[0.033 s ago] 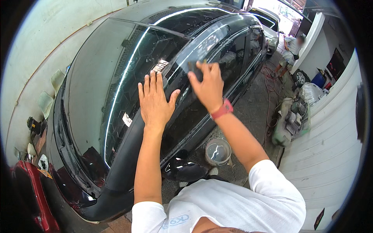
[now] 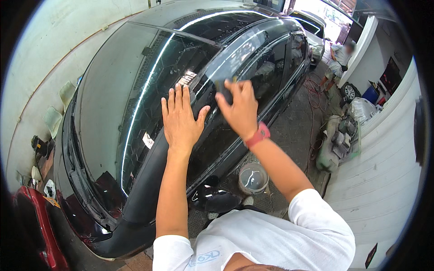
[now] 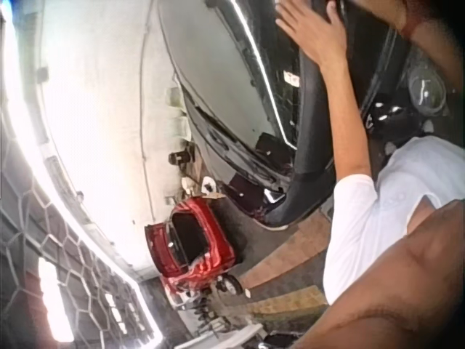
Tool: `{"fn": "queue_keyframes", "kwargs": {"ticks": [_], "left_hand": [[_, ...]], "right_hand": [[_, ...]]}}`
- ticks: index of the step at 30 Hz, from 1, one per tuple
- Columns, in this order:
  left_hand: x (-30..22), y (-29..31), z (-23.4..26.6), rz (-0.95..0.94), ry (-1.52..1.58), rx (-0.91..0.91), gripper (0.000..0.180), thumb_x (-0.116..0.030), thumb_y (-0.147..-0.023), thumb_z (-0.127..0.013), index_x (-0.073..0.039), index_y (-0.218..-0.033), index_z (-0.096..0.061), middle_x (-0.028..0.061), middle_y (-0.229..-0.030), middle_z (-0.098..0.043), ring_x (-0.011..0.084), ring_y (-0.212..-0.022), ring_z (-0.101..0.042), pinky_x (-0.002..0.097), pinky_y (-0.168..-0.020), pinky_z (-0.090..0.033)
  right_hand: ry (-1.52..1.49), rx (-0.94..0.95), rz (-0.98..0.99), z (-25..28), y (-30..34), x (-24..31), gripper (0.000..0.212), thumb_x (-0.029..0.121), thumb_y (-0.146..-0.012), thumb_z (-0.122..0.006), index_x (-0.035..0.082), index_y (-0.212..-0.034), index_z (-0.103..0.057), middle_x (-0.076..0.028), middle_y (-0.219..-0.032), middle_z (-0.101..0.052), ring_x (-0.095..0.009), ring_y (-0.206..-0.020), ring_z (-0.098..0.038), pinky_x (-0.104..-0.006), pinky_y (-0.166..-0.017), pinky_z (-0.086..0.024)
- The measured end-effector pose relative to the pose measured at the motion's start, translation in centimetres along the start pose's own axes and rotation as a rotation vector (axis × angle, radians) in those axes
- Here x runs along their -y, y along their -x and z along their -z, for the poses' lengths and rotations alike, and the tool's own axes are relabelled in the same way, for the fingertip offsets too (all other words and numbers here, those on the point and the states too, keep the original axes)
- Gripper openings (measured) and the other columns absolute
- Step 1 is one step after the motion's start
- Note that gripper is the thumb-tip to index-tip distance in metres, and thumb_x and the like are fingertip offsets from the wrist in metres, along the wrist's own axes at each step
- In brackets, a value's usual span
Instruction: The person applies a transparent film to the rear window of a black car using a squeegee. They repeatedly smooth the film, dip the squeegee into a bucket of water, and work along the edges to remove bubbles and ensure adhesion.
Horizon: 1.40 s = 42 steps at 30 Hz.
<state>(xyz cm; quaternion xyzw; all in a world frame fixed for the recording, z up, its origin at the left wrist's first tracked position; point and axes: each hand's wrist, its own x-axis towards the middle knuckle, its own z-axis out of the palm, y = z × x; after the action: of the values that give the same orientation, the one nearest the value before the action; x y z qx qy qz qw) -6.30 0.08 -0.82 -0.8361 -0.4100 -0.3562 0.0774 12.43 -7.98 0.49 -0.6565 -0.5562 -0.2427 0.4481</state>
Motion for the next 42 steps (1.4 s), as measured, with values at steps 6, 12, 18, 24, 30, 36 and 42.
{"fn": "queue_keyframes", "kwargs": {"ticks": [6, 12, 18, 24, 30, 36, 42], "left_hand": [[-0.7, 0.3, 0.0, -0.018, 0.011, 0.014, 0.090, -0.063, -0.110, -0.065, -0.001, -0.173, -0.048, 0.0225, -0.179, -0.049, 0.0394, -0.168, -0.043, 0.0575, -0.141, -0.026], [-0.2, -0.7, -0.4, -0.008, 0.012, -0.009, 0.090, -0.063, -0.110, -0.065, -0.001, -0.173, -0.048, 0.0226, -0.179, -0.048, 0.0395, -0.168, -0.043, 0.0577, -0.141, -0.026], [-0.6, -0.7, -0.4, -0.013, -0.009, -0.013, 0.088, -0.062, -0.111, -0.065, -0.001, -0.173, -0.048, 0.0225, -0.179, -0.049, 0.0393, -0.168, -0.043, 0.0575, -0.141, -0.026], [-0.3, -0.9, -0.2, -0.010, -0.013, -0.011, 0.089, -0.063, -0.111, -0.064, -0.001, -0.173, -0.048, 0.0222, -0.179, -0.049, 0.0393, -0.167, -0.044, 0.0569, -0.141, -0.025], [-0.4, -0.8, -0.2, 0.001, 0.010, -0.008, 0.089, -0.062, -0.110, -0.065, -0.001, -0.172, -0.049, 0.0227, -0.179, -0.049, 0.0396, -0.167, -0.044, 0.0572, -0.141, -0.025], [-0.6, -0.7, -0.1, -0.013, 0.010, -0.001, 0.089, -0.062, -0.110, -0.066, 0.000, -0.172, -0.049, 0.0225, -0.179, -0.049, 0.0394, -0.168, -0.043, 0.0569, -0.141, -0.025], [-0.2, -0.8, 0.2, 0.002, -0.002, 0.032, 0.091, -0.064, -0.111, -0.064, 0.000, -0.173, -0.047, 0.0235, -0.180, -0.047, 0.0392, -0.168, -0.041, 0.0564, -0.142, -0.024]], "right_hand": [[0.142, -0.074, -0.016, 0.4, -3.3, -3.6, 0.042, 0.033, -0.100, -0.084, 0.009, -0.133, -0.075, -0.018, -0.123, -0.064, -0.040, -0.116, -0.068, -0.0526, -0.087, -0.061], [0.034, 0.017, 0.110, 0.4, 0.1, -1.1, 0.040, 0.029, -0.101, -0.083, 0.010, -0.135, -0.075, -0.019, -0.127, -0.064, -0.042, -0.119, -0.066, -0.0525, -0.091, -0.061], [0.178, -0.102, 0.024, -0.4, -7.2, -4.9, 0.038, 0.028, -0.098, -0.085, 0.013, -0.132, -0.076, -0.019, -0.130, -0.067, -0.043, -0.121, -0.067, -0.0544, -0.098, -0.059], [0.122, -0.037, 0.256, -0.9, -6.0, -1.7, 0.037, 0.028, -0.097, -0.083, 0.015, -0.130, -0.076, -0.019, -0.132, -0.068, -0.042, -0.122, -0.066, -0.0559, -0.099, -0.054], [0.211, 0.014, 0.254, -1.2, -8.9, -2.0, 0.037, 0.025, -0.099, -0.082, 0.014, -0.134, -0.077, -0.019, -0.136, -0.070, -0.042, -0.124, -0.066, -0.0550, -0.103, -0.054], [0.337, 0.029, 0.285, -1.1, -11.3, -4.2, 0.038, 0.030, -0.103, -0.079, 0.020, -0.140, -0.078, -0.015, -0.138, -0.071, -0.041, -0.125, -0.067, -0.0545, -0.106, -0.054], [0.408, 0.154, 0.283, -1.2, -11.6, -2.0, 0.040, 0.027, -0.102, -0.079, 0.016, -0.141, -0.076, -0.017, -0.140, -0.070, -0.041, -0.127, -0.066, -0.0559, -0.107, -0.053]]}}
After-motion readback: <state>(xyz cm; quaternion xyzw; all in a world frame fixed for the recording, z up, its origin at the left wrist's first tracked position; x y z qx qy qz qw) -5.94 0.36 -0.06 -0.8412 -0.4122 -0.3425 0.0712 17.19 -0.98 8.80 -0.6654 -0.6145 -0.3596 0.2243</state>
